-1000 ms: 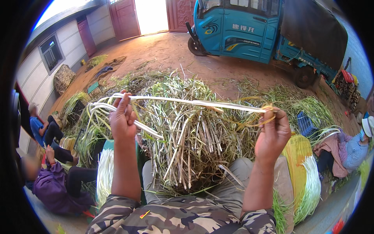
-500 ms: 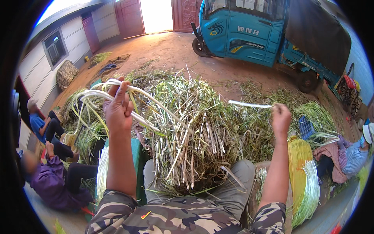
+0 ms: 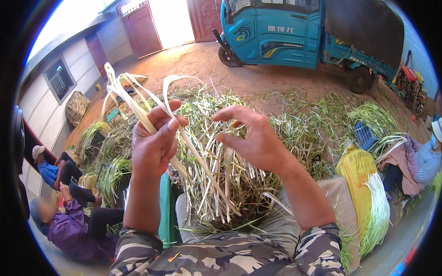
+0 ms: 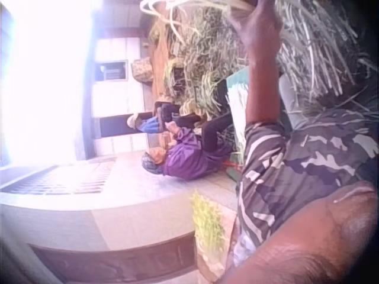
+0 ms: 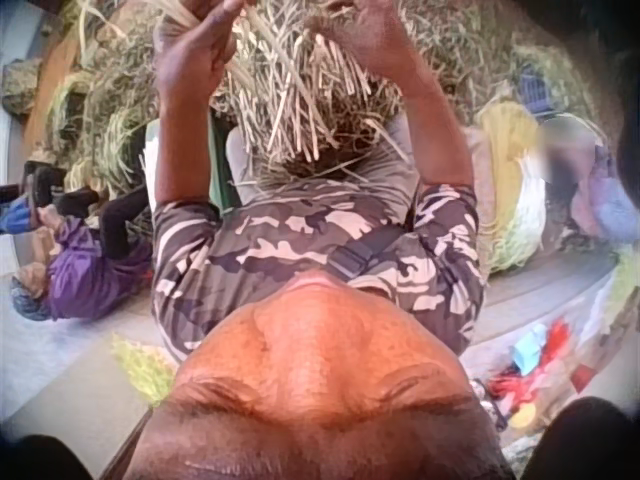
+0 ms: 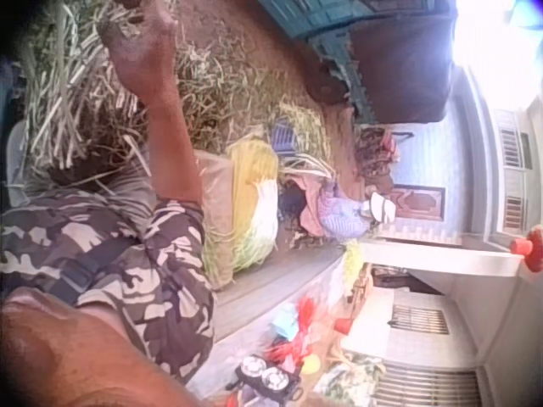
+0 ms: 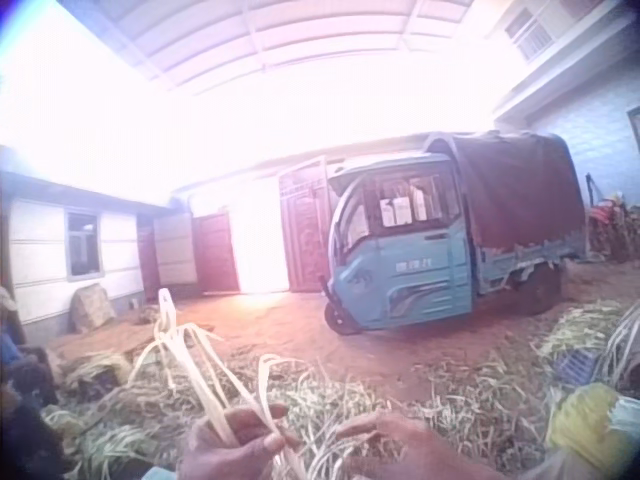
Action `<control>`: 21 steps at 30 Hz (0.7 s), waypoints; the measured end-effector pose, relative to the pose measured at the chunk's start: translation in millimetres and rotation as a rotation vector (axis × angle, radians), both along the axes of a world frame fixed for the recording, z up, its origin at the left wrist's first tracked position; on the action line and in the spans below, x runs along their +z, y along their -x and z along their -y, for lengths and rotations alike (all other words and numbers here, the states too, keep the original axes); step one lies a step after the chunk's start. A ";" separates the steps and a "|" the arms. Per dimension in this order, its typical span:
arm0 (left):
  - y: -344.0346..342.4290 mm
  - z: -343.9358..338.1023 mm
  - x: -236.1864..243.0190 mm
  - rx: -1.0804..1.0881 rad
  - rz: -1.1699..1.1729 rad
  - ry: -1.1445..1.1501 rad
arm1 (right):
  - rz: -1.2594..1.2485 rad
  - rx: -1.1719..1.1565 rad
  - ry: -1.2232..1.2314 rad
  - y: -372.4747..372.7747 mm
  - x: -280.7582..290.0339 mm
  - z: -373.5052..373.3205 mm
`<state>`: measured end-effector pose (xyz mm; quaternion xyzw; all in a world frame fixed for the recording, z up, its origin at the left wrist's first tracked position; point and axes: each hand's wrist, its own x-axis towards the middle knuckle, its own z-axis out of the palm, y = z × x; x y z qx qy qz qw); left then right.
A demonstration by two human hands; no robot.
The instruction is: The person sits on the ground and repeatedly pulls long, thin strips from a pile of plant material, separating them by hand. The strips are gathered and placed into a growing bundle on a green block beside them.
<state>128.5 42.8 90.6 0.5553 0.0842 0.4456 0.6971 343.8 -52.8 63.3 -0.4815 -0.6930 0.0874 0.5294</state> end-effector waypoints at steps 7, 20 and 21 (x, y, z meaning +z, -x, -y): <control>-1.4 8.7 2.3 -0.088 -0.077 -0.024 | -0.185 0.371 0.053 35.6 -7.2 -9.9; 8.4 -6.7 2.3 -0.040 0.110 0.009 | -0.268 0.205 0.114 21.5 -19.0 8.4; 9.8 -11.2 3.1 -0.048 0.164 0.011 | -0.238 0.169 0.127 17.1 -20.5 12.4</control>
